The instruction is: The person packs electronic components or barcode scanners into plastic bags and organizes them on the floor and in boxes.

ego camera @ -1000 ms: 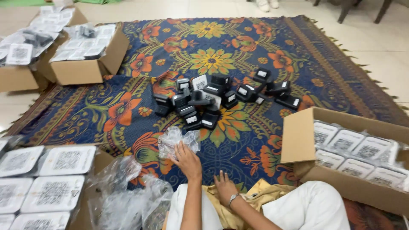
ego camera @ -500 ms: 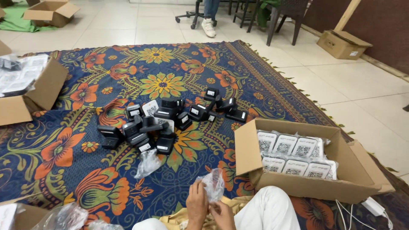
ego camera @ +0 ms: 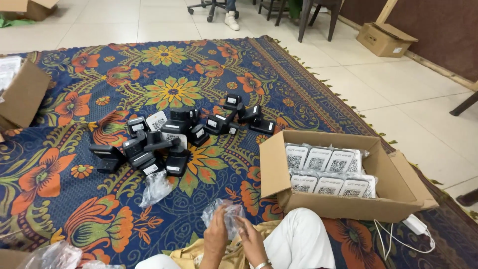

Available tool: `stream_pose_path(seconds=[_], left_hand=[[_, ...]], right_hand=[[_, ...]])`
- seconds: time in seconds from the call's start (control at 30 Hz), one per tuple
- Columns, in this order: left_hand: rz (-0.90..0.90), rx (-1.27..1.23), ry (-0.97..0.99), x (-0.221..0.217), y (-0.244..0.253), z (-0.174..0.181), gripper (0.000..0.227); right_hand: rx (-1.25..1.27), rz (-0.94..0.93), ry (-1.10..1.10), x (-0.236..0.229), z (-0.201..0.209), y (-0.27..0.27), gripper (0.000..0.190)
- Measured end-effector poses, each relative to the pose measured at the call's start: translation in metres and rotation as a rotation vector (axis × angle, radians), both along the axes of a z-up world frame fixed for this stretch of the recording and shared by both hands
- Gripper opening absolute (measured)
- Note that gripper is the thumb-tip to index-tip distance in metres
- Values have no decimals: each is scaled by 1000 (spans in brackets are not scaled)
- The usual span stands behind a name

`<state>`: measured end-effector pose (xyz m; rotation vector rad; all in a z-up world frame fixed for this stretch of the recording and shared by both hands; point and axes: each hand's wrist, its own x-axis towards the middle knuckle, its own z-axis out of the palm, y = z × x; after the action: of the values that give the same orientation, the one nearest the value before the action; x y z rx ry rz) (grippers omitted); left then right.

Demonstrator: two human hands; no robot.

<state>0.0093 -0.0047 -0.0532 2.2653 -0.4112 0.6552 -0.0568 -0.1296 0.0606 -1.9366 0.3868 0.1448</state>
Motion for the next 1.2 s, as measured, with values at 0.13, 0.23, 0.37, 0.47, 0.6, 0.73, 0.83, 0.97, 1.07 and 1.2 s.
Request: stream_pose_path(seconds=[0.13,0.23,0.37,0.47,0.6,0.73,0.83,0.97,1.07,1.2], left_hand=[[-80,111,157,-15,-2,39,44],[-91,139,-253,-23,-5,71,39],[-137,176,-282,-29,-8,74,44],[-180,161,-314,-34,-8,81,45],[-277,204,-345,-44,-11,91,45],[-281,233,-401,-47,-11,101,46],[-291,215,-409,-48,-10,102,45],[-280,141,-393,-47,-8,108,45],[-246,98,-393,-47,-3,109,44],[-187,2,-361,-40,-1,106,42]], right_hand=[[266,12,-128,14,-73,-25,46],[605,22,-306,22,-97,-34,46],[945,-89,-299,17,-76,-32,44],[1036,-77,-268,22,-91,-41,43],[1030,94,-97,46,-158,-65,33],[930,77,5,47,-63,-52,39],[1208,132,54,63,-74,-60,39],[1086,468,155,76,-103,-60,37],[939,569,184,85,-134,-64,33],[521,600,58,97,-136,-54,33]])
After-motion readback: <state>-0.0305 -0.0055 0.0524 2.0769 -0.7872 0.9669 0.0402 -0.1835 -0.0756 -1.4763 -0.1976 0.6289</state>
